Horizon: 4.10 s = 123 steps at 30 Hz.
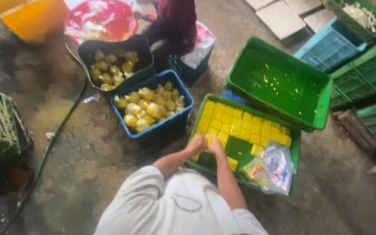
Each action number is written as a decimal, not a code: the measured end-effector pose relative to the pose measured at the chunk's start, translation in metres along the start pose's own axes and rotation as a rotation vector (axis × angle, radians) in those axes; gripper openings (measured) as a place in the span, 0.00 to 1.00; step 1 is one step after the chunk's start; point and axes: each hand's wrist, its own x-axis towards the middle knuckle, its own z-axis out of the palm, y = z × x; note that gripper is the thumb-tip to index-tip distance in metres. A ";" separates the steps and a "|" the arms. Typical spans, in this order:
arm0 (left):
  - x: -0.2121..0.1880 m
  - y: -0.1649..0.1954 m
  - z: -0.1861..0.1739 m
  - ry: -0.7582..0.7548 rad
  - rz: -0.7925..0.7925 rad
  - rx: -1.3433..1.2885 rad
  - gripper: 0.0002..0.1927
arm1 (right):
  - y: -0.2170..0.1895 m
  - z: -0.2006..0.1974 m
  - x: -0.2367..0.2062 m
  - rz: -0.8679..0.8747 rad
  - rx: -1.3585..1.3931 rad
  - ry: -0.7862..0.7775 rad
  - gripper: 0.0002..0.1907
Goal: The person sits on the floor of a food processing facility and wraps yellow tofu blocks in small clear plastic bags, twisting the bags closed. They place each wrapped package into blue bins beside them and take new blocks from a green tray, working through the tray one block at a time.
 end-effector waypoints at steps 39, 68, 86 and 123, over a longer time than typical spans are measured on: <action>0.051 0.021 0.000 -0.236 -0.370 -0.275 0.16 | 0.036 -0.028 -0.018 0.353 0.118 0.163 0.24; 0.072 0.021 -0.009 -0.295 -0.539 -0.558 0.27 | 0.014 -0.041 0.004 -0.006 0.127 0.478 0.10; 0.058 0.014 -0.009 -0.215 -0.569 -0.119 0.31 | 0.052 -0.009 -0.041 0.497 -0.251 0.439 0.28; -0.012 0.049 0.015 0.072 -0.015 -0.292 0.12 | 0.030 -0.007 -0.124 -0.094 0.122 0.242 0.27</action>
